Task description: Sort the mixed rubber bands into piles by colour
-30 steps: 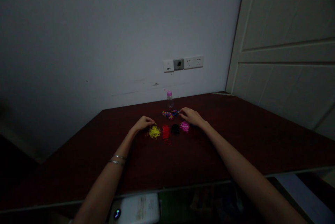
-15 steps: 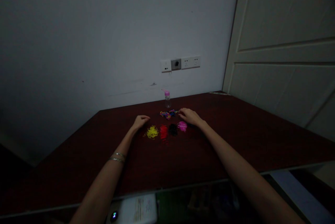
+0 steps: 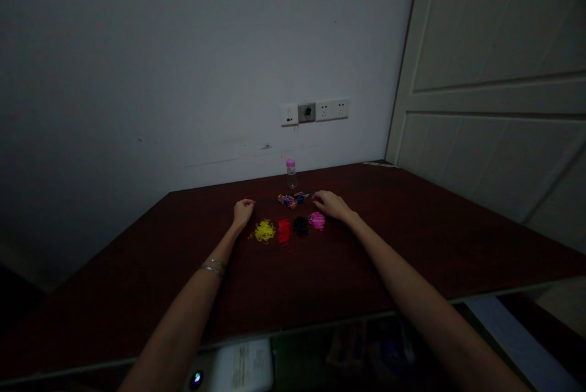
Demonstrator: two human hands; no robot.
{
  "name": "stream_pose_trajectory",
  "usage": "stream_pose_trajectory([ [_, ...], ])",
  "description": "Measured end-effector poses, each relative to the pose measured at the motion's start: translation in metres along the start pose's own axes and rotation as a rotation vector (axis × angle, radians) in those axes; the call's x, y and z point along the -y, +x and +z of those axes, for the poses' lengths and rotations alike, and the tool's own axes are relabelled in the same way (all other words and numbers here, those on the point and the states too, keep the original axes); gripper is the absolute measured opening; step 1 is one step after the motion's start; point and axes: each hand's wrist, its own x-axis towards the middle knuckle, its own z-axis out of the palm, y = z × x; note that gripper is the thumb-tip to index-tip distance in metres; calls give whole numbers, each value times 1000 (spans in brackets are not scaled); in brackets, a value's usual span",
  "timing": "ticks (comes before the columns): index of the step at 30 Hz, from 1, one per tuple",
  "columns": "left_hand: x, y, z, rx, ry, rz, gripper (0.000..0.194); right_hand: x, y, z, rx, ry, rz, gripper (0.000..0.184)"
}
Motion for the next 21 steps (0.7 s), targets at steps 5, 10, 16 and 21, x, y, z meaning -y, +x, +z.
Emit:
stream_pose_trajectory([
  [5, -1, -1, 1, -3, 46, 31, 24, 10, 5, 6, 36, 28, -10, 21],
  [10, -5, -5, 0, 21, 64, 38, 24, 19, 19, 13, 100, 17, -31, 22],
  [16, -4, -8, 3, 56, 112, 88, 24, 22, 35, 22, 170, -12, -46, 23],
  [21, -3, -8, 5, 73, 167, 94, 25, 23, 43, 29, 158, -49, -49, 33],
])
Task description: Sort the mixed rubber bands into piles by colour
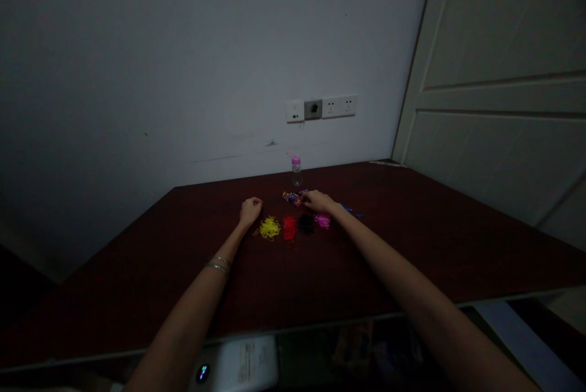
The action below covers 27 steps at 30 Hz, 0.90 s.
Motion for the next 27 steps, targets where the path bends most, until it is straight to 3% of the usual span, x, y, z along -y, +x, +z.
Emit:
stream_pose_trajectory([
  [10, -3, -1, 0, 12, 12, -5, 24, 0, 11, -2, 75, -43, -31, 15],
  [20, -4, -3, 1, 21, 36, 12, 24, 9, 11, -11, 199, -137, -32, 26],
  [27, -3, -3, 1, 16, 43, 1, 24, 12, 4, -10, 193, -161, -24, 37],
])
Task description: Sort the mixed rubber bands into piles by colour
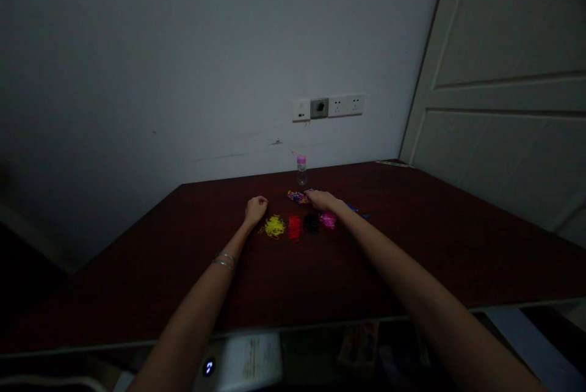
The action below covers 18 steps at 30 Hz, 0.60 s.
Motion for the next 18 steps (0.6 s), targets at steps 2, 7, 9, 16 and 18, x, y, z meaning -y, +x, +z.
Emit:
stream_pose_trajectory([
  [2, -1, -1, -1, 2, 1, -3, 24, -2, -2, 0, -14, 10, -5, 40],
  [7, -4, -2, -3, 9, 11, -16, 24, -13, -11, -4, -67, 37, 1, 28],
  [9, -4, -2, -3, 11, 19, -14, 24, -20, -15, -6, -94, 43, 7, 21],
  [16, -2, 0, -2, 16, 28, -20, 24, -45, -38, -8, -192, 130, 14, 14],
  [18, -2, -1, -2, 17, 25, -16, 24, -49, -47, -7, -194, 162, 30, 13],
])
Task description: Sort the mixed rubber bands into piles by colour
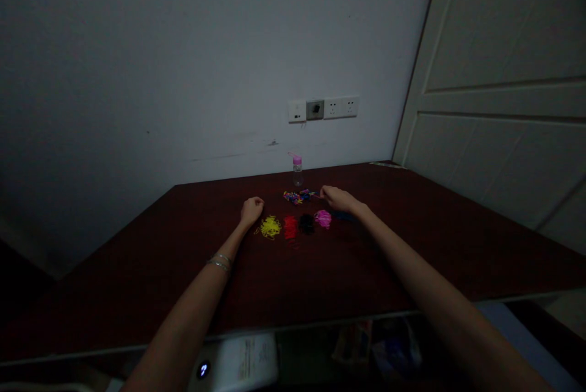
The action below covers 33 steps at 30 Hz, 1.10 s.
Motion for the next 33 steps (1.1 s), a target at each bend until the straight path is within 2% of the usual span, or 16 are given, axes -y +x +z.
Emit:
stream_pose_trajectory([
  [7, -2, -2, -2, 6, 21, 9, 25, 1, -21, -2, 84, -18, 28, 12],
  [17, 0, -3, -1, 7, 43, 7, 23, 16, -29, -9, 151, -40, 19, 13],
  [24, -2, -2, -2, 18, 40, -18, 23, -1, -29, -6, -26, 158, 36, 12],
  [30, 4, 7, 1, -29, -35, -58, 23, -33, -32, -8, -202, 219, 130, 11],
  [33, 1, 15, 1, 23, -35, -39, 24, -50, -35, -7, -269, 201, 169, 12],
])
